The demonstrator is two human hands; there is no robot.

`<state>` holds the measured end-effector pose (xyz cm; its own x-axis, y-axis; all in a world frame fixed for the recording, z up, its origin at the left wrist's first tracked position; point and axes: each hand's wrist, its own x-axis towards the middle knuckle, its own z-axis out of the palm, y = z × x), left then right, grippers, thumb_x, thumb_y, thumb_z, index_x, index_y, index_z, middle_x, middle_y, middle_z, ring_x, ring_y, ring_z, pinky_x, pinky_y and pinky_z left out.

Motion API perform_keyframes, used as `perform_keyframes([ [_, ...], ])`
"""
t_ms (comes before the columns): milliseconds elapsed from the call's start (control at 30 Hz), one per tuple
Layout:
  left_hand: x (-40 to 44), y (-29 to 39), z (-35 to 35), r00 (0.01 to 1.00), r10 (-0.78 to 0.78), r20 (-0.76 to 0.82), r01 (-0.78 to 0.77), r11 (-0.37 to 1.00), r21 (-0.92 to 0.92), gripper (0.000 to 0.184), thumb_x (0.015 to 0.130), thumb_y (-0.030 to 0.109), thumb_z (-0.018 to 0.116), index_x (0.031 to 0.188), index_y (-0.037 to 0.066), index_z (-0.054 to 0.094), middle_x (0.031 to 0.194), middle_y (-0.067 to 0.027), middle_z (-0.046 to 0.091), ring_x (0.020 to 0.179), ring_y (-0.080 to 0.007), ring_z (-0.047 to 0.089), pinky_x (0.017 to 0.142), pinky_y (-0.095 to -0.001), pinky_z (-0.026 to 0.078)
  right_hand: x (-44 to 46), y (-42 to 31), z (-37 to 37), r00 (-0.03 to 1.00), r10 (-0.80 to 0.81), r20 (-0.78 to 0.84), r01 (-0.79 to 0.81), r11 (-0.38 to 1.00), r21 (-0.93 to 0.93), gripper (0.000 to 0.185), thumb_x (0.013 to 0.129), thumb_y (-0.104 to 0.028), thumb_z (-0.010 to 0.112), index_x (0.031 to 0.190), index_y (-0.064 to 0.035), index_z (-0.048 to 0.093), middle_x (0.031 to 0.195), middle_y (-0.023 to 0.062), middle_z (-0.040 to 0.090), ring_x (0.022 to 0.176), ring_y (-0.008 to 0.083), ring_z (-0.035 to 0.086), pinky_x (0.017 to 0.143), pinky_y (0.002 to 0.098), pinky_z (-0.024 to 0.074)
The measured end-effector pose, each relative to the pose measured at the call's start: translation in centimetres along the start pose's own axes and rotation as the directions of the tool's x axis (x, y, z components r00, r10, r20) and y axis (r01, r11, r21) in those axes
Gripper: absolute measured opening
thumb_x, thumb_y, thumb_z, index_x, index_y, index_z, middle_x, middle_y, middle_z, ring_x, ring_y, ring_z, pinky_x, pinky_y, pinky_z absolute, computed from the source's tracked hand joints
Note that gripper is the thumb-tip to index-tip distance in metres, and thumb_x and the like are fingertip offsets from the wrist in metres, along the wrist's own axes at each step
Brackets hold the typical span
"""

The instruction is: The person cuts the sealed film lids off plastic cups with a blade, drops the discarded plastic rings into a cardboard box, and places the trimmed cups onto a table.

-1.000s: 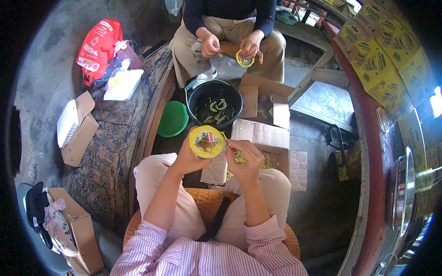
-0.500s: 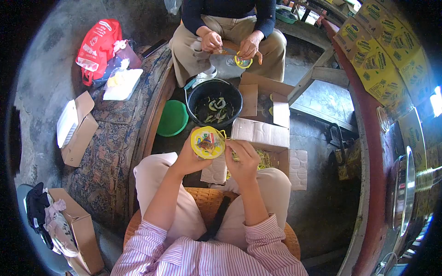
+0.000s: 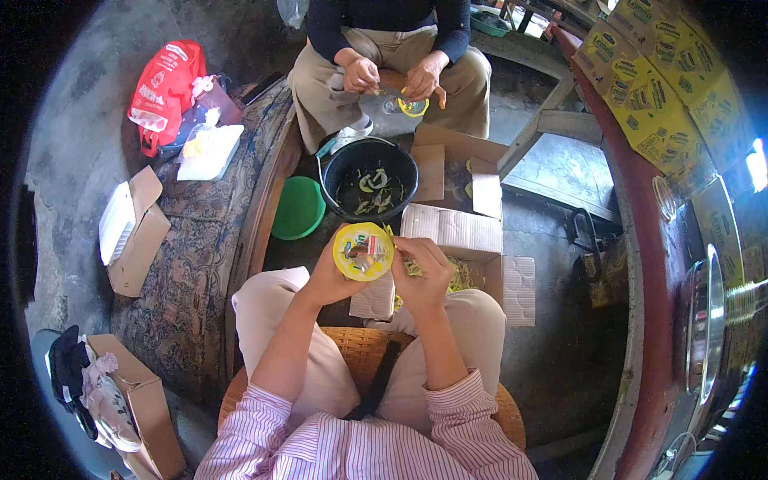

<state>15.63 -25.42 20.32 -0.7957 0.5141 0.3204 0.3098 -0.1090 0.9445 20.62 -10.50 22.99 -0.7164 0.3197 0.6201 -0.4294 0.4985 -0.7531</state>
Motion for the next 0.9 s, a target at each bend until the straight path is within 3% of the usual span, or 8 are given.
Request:
perform_keyframes([
  [133, -0.3, -0.3, 0.3, 0.999, -0.041, -0.030, 0.040, 0.999, -0.033, 0.061, 0.061, 0.002, 0.065, 0.117, 0.001, 0.038, 0.113, -0.0106, 0.046, 0.105, -0.0184, 0.047, 0.091, -0.0302, 0.037, -0.1, -0.1, 0.1, 0.999, 0.025, -0.023, -0.025, 1.000, 0.012, 0.018, 0.067, 0.008, 0.063, 0.083, 0.0013, 0.063, 0.077, 0.0106, 0.062, 0.067, 0.0158, 0.062, 0.060, 0.0242, 0.0516],
  [233, -0.6, -0.8, 0.6, 0.994, 0.009, -0.112, -0.016, 0.998, -0.061, 0.067, 0.064, -0.001, 0.061, 0.124, 0.001, 0.031, 0.118, -0.0126, 0.043, 0.111, -0.0196, 0.043, 0.095, -0.0320, 0.033, -0.4, 0.1, 0.4, 0.997, 0.028, -0.077, -0.026, 0.999, 0.019, 0.019, 0.066, 0.008, 0.064, 0.084, 0.0012, 0.063, 0.078, 0.0108, 0.062, 0.066, 0.0161, 0.062, 0.061, 0.0247, 0.0520],
  [333, -0.7, -1.1, 0.4, 0.996, -0.005, -0.090, 0.006, 1.000, 0.010, 0.068, 0.067, -0.002, 0.058, 0.127, 0.000, 0.026, 0.118, -0.0132, 0.043, 0.113, -0.0201, 0.041, 0.098, -0.0330, 0.030, -0.6, 0.2, 0.5, 0.994, 0.035, -0.108, -0.034, 0.999, 0.017, 0.020, 0.066, 0.008, 0.063, 0.084, 0.0012, 0.062, 0.078, 0.0110, 0.062, 0.066, 0.0160, 0.063, 0.060, 0.0246, 0.0522],
  [433, -0.9, -2.2, 0.7, 0.992, -0.049, -0.120, 0.031, 0.989, -0.148, 0.065, 0.069, -0.003, 0.057, 0.126, 0.000, 0.026, 0.117, -0.0131, 0.044, 0.114, -0.0201, 0.041, 0.098, -0.0331, 0.028, -0.7, 0.0, 0.7, 0.991, 0.056, -0.122, -0.052, 0.998, 0.038, 0.019, 0.066, 0.008, 0.063, 0.083, 0.0018, 0.062, 0.078, 0.0113, 0.062, 0.067, 0.0156, 0.063, 0.060, 0.0243, 0.0521],
  [533, -1.0, -2.4, 0.7, 0.992, -0.040, -0.123, 0.023, 0.990, -0.141, 0.063, 0.070, -0.002, 0.057, 0.125, -0.001, 0.027, 0.116, -0.0126, 0.043, 0.113, -0.0207, 0.041, 0.098, -0.0330, 0.029, -0.8, -0.4, 0.8, 0.991, 0.059, -0.119, -0.055, 0.998, 0.034, 0.018, 0.066, 0.008, 0.063, 0.082, 0.0023, 0.061, 0.078, 0.0117, 0.062, 0.066, 0.0153, 0.062, 0.060, 0.0239, 0.0519],
  [833, -0.7, -1.1, 0.8, 0.993, 0.071, -0.093, -0.060, 0.991, 0.119, 0.063, 0.070, -0.001, 0.059, 0.124, -0.001, 0.026, 0.116, -0.0141, 0.040, 0.112, -0.0226, 0.041, 0.096, -0.0330, 0.030, -1.1, -0.3, 1.3, 0.988, 0.010, -0.157, -0.012, 1.000, -0.009, 0.017, 0.064, 0.009, 0.065, 0.079, 0.0014, 0.060, 0.076, 0.0121, 0.062, 0.065, 0.0158, 0.062, 0.058, 0.0232, 0.0512],
  [900, -0.8, -1.3, 1.4, 0.984, 0.102, -0.145, -0.083, 0.988, 0.128, 0.057, 0.072, -0.001, 0.059, 0.123, -0.001, 0.032, 0.119, -0.0136, 0.040, 0.114, -0.0228, 0.040, 0.096, -0.0340, 0.030, -1.3, -0.2, 1.2, 0.987, 0.019, -0.157, -0.023, 0.999, -0.024, 0.017, 0.064, 0.009, 0.065, 0.079, 0.0012, 0.060, 0.076, 0.0120, 0.062, 0.064, 0.0158, 0.062, 0.058, 0.0232, 0.0511],
])
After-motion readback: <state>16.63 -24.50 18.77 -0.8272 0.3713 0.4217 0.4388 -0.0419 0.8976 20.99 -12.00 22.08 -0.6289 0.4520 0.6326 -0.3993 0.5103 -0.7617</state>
